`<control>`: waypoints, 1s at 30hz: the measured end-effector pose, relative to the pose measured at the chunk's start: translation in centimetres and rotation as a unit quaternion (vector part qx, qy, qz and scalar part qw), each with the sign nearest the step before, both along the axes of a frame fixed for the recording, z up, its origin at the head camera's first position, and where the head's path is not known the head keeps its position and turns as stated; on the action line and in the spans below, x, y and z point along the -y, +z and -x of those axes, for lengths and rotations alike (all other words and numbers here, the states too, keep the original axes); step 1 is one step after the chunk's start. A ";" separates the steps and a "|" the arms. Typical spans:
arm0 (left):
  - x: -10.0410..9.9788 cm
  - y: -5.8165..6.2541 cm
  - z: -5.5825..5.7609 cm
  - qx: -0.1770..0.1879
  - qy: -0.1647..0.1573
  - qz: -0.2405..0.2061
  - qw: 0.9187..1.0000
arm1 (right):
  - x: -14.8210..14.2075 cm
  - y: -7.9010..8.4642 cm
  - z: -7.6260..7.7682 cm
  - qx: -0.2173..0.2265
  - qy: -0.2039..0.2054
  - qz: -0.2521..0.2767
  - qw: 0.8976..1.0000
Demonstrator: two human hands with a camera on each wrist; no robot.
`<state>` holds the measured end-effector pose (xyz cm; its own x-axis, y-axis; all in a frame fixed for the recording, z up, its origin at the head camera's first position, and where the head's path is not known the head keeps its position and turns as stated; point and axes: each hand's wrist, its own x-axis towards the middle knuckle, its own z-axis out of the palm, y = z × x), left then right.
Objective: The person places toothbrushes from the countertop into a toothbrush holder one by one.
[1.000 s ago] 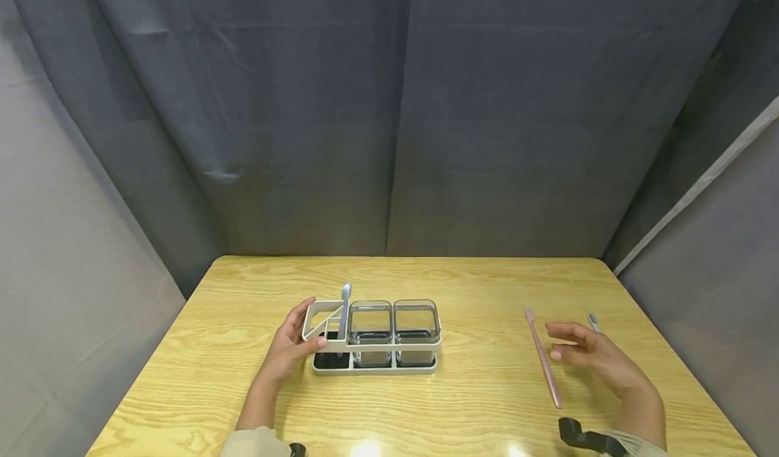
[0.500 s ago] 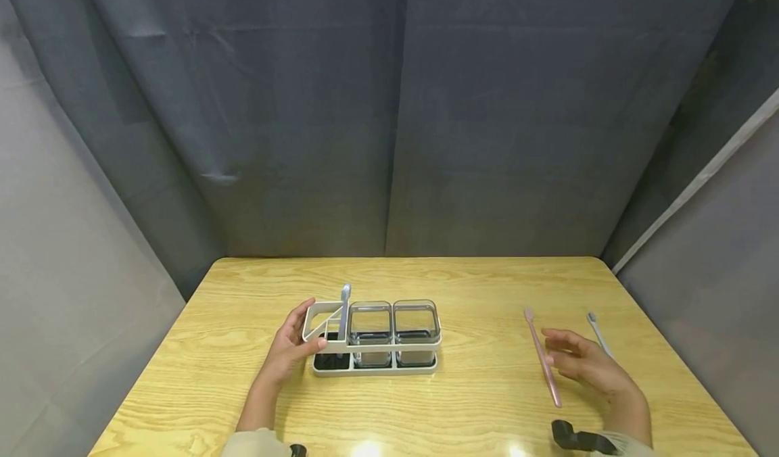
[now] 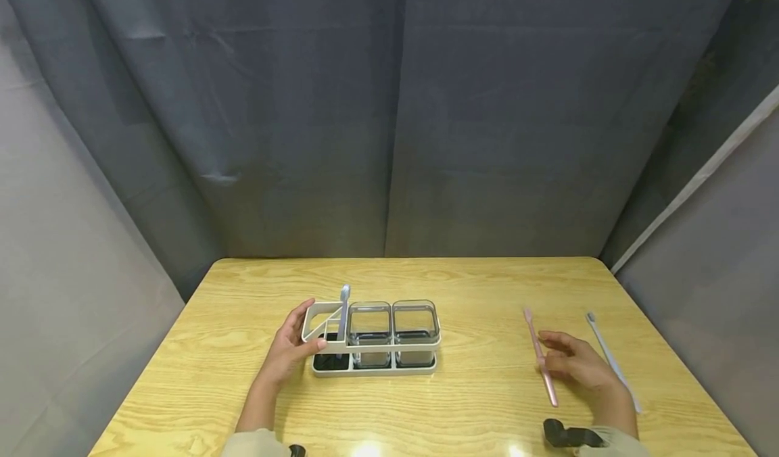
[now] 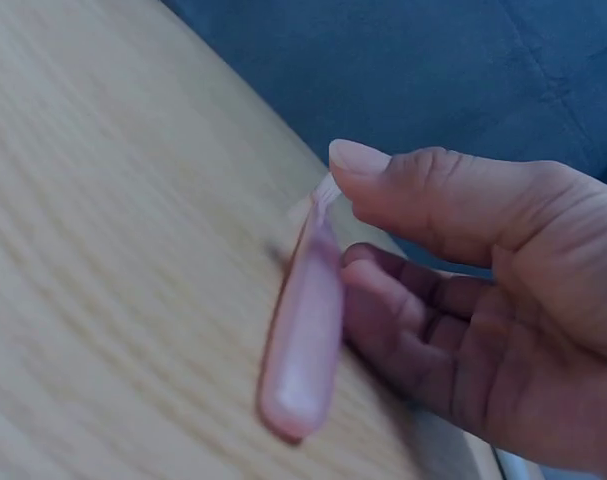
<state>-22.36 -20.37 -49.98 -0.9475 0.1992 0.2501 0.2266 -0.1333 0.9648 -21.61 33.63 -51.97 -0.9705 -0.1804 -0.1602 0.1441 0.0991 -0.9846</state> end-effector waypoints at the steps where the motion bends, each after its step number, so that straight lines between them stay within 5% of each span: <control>1: 0.0 0.0 0.0 0.001 0.000 -0.001 1.000 | 0.1 -0.1 0.0 0.003 -0.003 0.004 1.000; 10: 0.1 -0.1 0.0 0.000 -0.003 -0.002 1.000 | 0.9 -0.3 0.2 0.019 -0.026 -0.001 0.999; 30: 0.0 0.1 -0.2 -0.013 -0.018 -0.014 1.000 | 2.1 1.7 0.0 0.020 -0.023 -0.152 0.988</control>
<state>-22.19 -20.40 -49.92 -0.9329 0.2260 0.2804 0.2461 -0.1682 0.9545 -21.57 31.55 -50.28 -0.9685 -0.0742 -0.2376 0.1926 0.3814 -0.9041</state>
